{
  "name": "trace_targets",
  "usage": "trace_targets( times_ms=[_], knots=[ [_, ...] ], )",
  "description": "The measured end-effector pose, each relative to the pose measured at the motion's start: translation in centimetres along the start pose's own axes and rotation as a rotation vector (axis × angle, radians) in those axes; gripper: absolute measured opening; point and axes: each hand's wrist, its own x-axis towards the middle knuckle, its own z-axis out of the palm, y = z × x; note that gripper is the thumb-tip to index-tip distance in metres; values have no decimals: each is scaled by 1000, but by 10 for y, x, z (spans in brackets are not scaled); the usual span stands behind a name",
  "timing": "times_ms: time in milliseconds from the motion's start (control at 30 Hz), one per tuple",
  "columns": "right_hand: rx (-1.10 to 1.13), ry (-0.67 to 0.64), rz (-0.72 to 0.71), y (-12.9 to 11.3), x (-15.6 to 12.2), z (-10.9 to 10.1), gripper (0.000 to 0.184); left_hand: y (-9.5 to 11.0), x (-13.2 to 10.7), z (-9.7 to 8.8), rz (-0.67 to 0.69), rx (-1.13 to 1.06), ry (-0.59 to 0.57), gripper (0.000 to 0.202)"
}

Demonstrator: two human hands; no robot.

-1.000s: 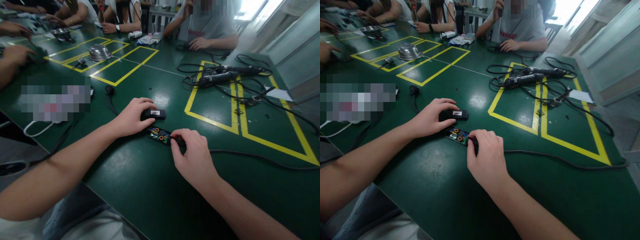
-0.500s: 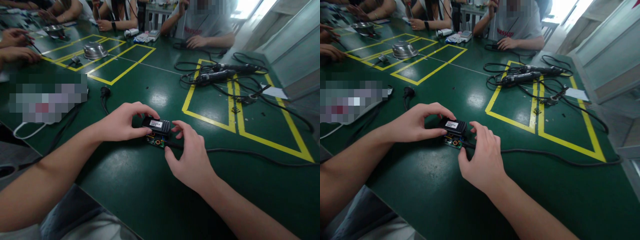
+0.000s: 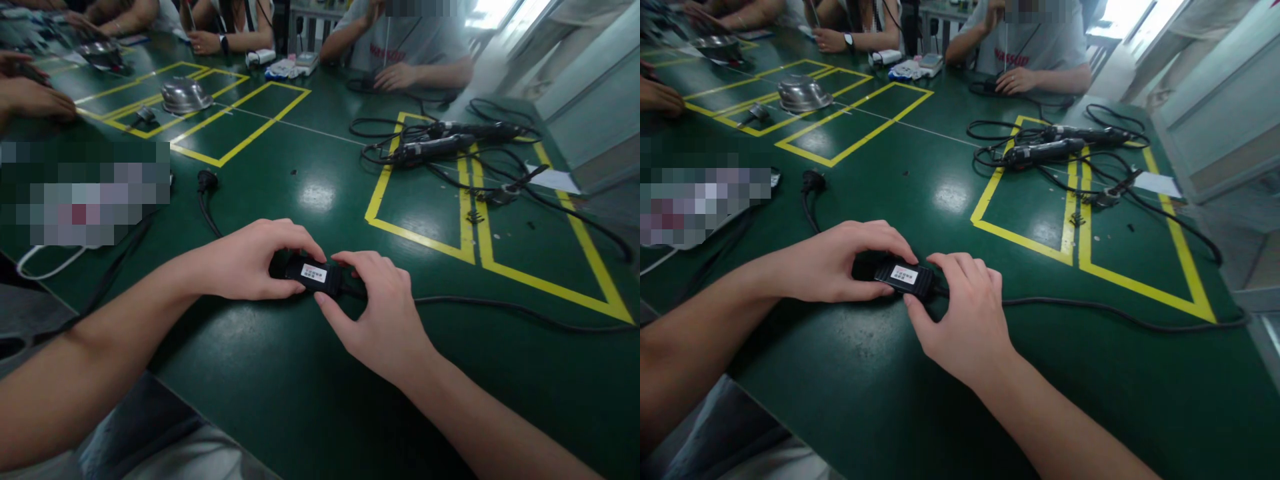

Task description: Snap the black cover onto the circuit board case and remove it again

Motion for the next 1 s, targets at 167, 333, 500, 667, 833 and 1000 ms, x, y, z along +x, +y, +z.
trace_targets(
  times_ms=[167, 333, 500, 667, 833, 1000],
  knots=[
    [7, -16, 8, 2, 1, 1, 22, -1, 1, 2, 5, 35, -16, 31],
    [7, -27, 0, 3, 1, 1, 20, 2, 1, 2, -20, 81, -27, 29],
    [1, -34, -16, 4, 2, 0, 22, 6, 2, 2, -26, 95, -40, 28],
    [-12, -41, -20, 6, 3, 2, 23, 6, 3, 3, -25, 107, -31, 27],
    [-42, -10, -19, 8, 3, 6, 24, 4, 3, 5, -22, 124, -13, 27],
    [-96, 13, -27, 7, 2, 8, 30, -1, 2, 1, -35, 29, -10, 30]
  ],
)
